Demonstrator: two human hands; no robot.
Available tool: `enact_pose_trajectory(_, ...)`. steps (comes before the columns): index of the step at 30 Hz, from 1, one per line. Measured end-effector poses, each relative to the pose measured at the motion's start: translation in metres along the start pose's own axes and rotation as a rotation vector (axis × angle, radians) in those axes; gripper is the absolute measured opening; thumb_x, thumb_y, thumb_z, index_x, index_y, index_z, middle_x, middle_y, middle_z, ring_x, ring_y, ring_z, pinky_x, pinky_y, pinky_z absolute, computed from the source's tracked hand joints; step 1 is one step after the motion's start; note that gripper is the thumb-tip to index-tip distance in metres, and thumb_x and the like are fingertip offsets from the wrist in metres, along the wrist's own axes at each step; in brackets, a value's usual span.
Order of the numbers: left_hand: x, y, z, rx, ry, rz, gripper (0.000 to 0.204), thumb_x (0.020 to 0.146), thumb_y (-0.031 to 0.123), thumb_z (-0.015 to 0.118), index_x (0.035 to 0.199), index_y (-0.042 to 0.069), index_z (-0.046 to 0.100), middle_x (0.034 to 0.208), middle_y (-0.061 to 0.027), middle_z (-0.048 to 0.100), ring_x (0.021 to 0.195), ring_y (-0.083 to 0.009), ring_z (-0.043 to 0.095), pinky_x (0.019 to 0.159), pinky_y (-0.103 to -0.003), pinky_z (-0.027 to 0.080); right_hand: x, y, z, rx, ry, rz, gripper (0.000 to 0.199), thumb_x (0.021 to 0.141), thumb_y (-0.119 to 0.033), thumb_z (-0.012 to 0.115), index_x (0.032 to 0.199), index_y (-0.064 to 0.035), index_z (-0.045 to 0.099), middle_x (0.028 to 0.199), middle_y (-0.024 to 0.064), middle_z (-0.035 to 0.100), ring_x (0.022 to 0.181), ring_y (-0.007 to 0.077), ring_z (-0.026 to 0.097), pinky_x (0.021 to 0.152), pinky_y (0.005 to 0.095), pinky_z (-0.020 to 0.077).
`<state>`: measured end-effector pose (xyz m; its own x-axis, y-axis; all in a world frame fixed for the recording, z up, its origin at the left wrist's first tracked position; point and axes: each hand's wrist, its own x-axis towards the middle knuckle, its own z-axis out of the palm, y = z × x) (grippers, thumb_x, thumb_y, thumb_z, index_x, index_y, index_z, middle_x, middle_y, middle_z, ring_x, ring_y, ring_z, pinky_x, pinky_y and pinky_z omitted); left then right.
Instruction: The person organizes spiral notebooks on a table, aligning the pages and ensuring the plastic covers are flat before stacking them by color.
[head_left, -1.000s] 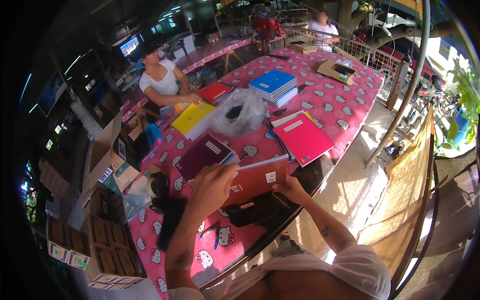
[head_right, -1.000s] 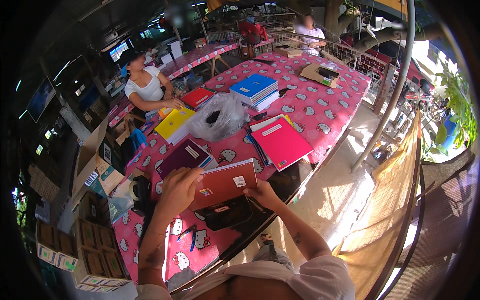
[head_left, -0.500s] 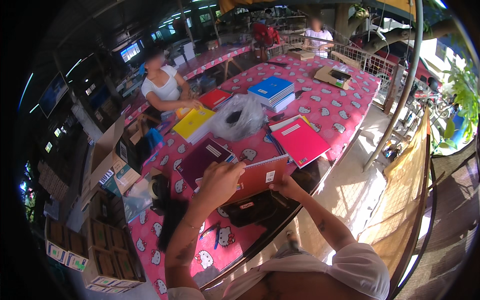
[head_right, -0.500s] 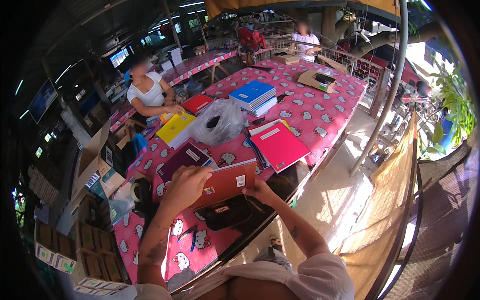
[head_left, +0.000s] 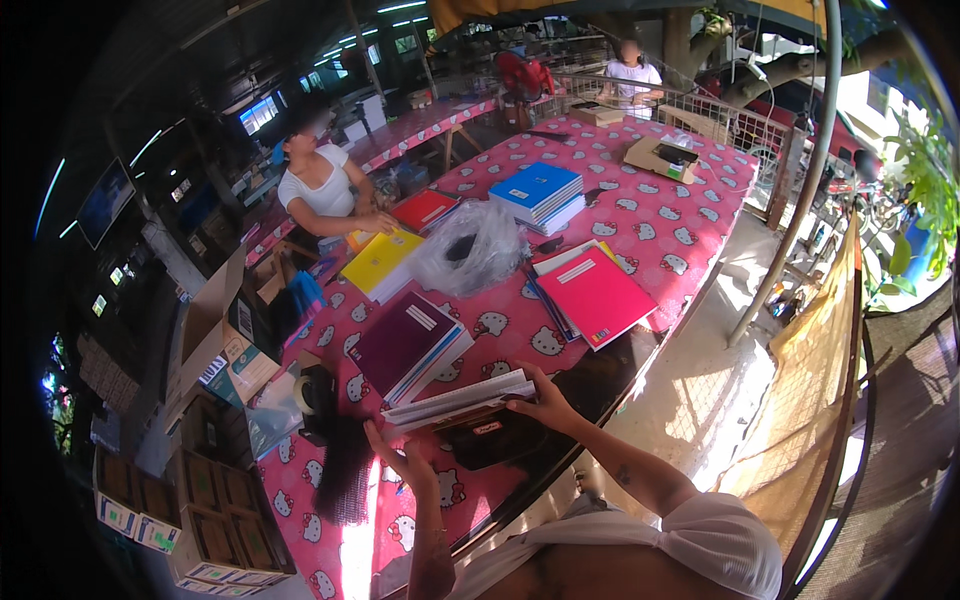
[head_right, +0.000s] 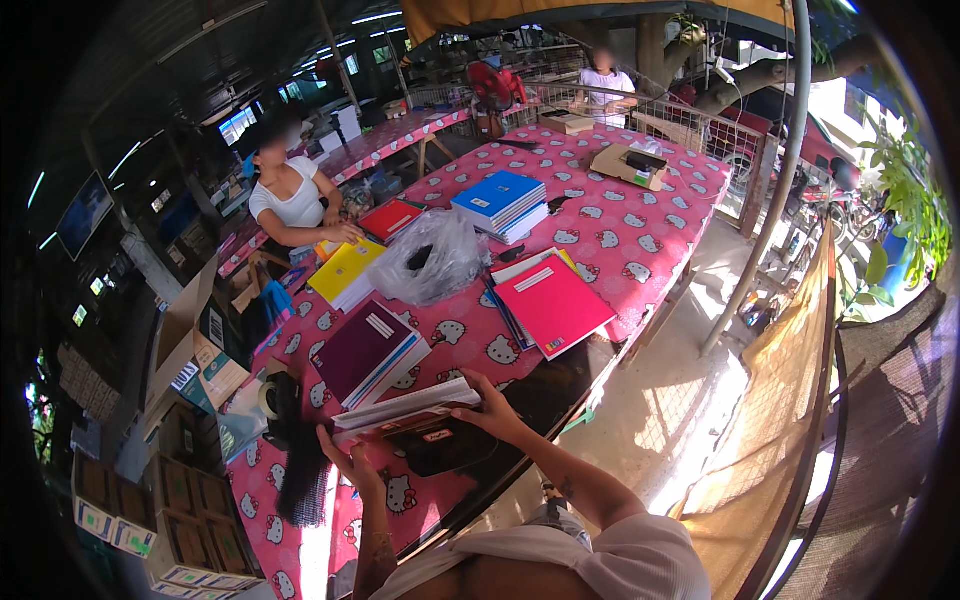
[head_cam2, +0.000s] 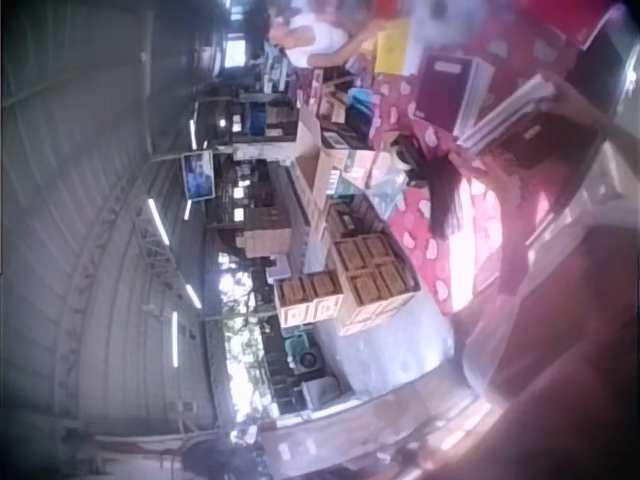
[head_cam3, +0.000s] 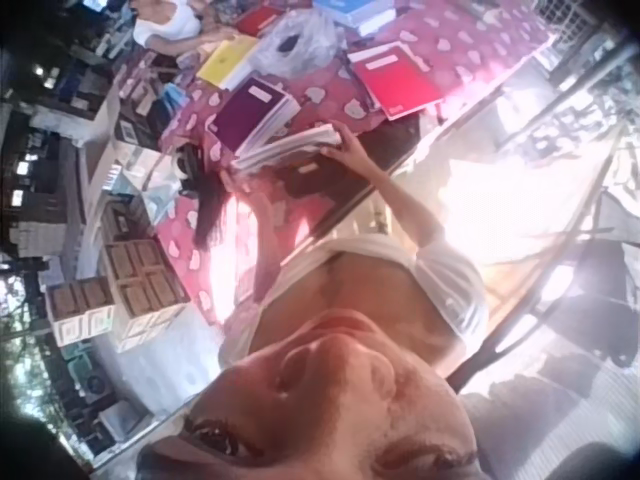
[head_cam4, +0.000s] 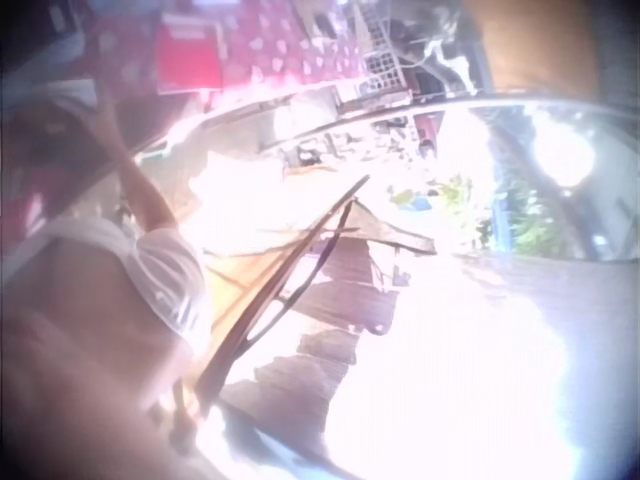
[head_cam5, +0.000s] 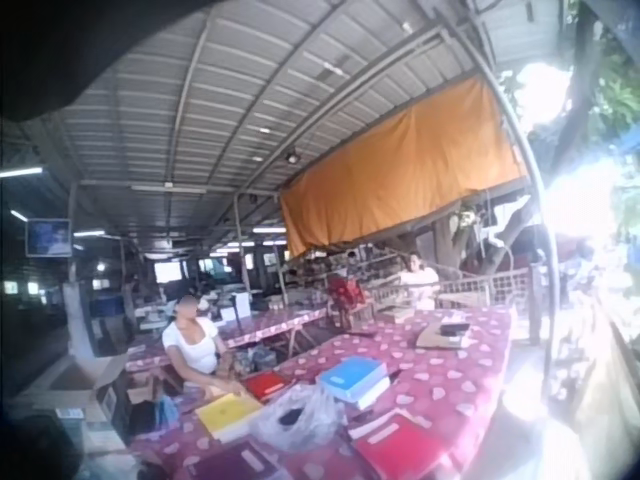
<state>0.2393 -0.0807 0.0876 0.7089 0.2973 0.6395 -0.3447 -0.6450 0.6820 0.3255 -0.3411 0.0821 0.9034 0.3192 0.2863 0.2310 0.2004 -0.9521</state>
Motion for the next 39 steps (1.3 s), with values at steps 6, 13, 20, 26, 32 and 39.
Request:
enact_pose_trajectory(6, -0.002, 0.001, 0.016, -0.635, 0.236, -0.376, 0.076, 0.094, 0.014, 0.055, 0.159, 0.007, 0.016, 0.138, -0.0126, 0.050, 0.119, -0.0213, 0.052, 0.105, -0.036, 0.040, 0.009, 0.008, -0.009, -0.196, -0.030, 0.007, 0.067, 0.082, -0.013, 0.084, 0.138, -0.0066, 0.047, 0.121, 0.0109, 0.065, 0.114, 0.0174, 0.062, 0.096, 0.0339, 0.0513)
enact_pose_trajectory(13, 0.022, -0.027, 0.022, -0.763, -0.007, -0.488, 0.065, 0.088, 0.012, 0.059, 0.148, 0.003, 0.036, 0.125, -0.0102, 0.055, 0.113, -0.0198, 0.053, 0.105, -0.035, 0.038, 0.000, -0.008, 0.012, -0.065, 0.165, -0.055, 0.068, 0.080, -0.014, 0.085, 0.137, -0.0047, 0.049, 0.114, 0.0091, 0.069, 0.108, 0.0170, 0.065, 0.095, 0.0322, 0.0508)
enact_pose_trajectory(20, -0.026, -0.057, 0.036, -0.400, -0.026, -0.429, 0.055, 0.085, 0.005, 0.055, 0.139, -0.001, 0.046, 0.128, -0.0102, 0.055, 0.111, -0.0237, 0.054, 0.098, -0.035, 0.042, 0.002, 0.019, -0.032, 0.005, -0.054, 0.036, 0.055, 0.078, -0.002, 0.084, 0.127, -0.0039, 0.057, 0.117, 0.0040, 0.069, 0.109, 0.0117, 0.063, 0.094, 0.0305, 0.0508)
enact_pose_trajectory(26, -0.016, -0.090, -0.045, 0.807, -0.494, -0.026, 0.032, 0.086, 0.020, 0.064, 0.112, 0.002, 0.063, 0.115, -0.0228, 0.059, 0.106, -0.0418, 0.054, 0.096, -0.052, 0.044, -0.009, -0.002, -0.077, 0.121, -0.049, 0.032, 0.043, 0.077, -0.001, 0.084, 0.115, -0.0034, 0.065, 0.108, 0.0030, 0.071, 0.100, 0.0107, 0.066, 0.086, 0.0278, 0.0533)
enact_pose_trajectory(32, -0.021, -0.135, -0.075, 0.983, -0.296, -0.147, 0.020, 0.084, 0.017, 0.067, 0.098, 0.003, 0.064, 0.104, -0.0175, 0.060, 0.100, -0.0358, 0.058, 0.082, -0.047, 0.054, -0.018, 0.004, -0.083, 0.014, -0.046, 0.142, 0.050, 0.077, -0.007, 0.087, 0.120, -0.0045, 0.062, 0.114, 0.0049, 0.068, 0.107, 0.0151, 0.063, 0.093, 0.0345, 0.0512)
enact_pose_trajectory(39, -0.009, -0.151, -0.073, 1.102, -0.282, 0.025, 0.016, 0.092, 0.016, 0.061, 0.099, 0.002, 0.059, 0.094, -0.0145, 0.059, 0.092, -0.0352, 0.061, 0.077, -0.046, 0.057, -0.027, -0.140, 0.017, -0.932, -0.087, -0.645, 0.070, 0.083, -0.035, 0.077, 0.143, -0.0122, 0.048, 0.145, 0.0174, 0.040, 0.134, 0.0344, 0.042, 0.111, 0.0482, 0.0347)
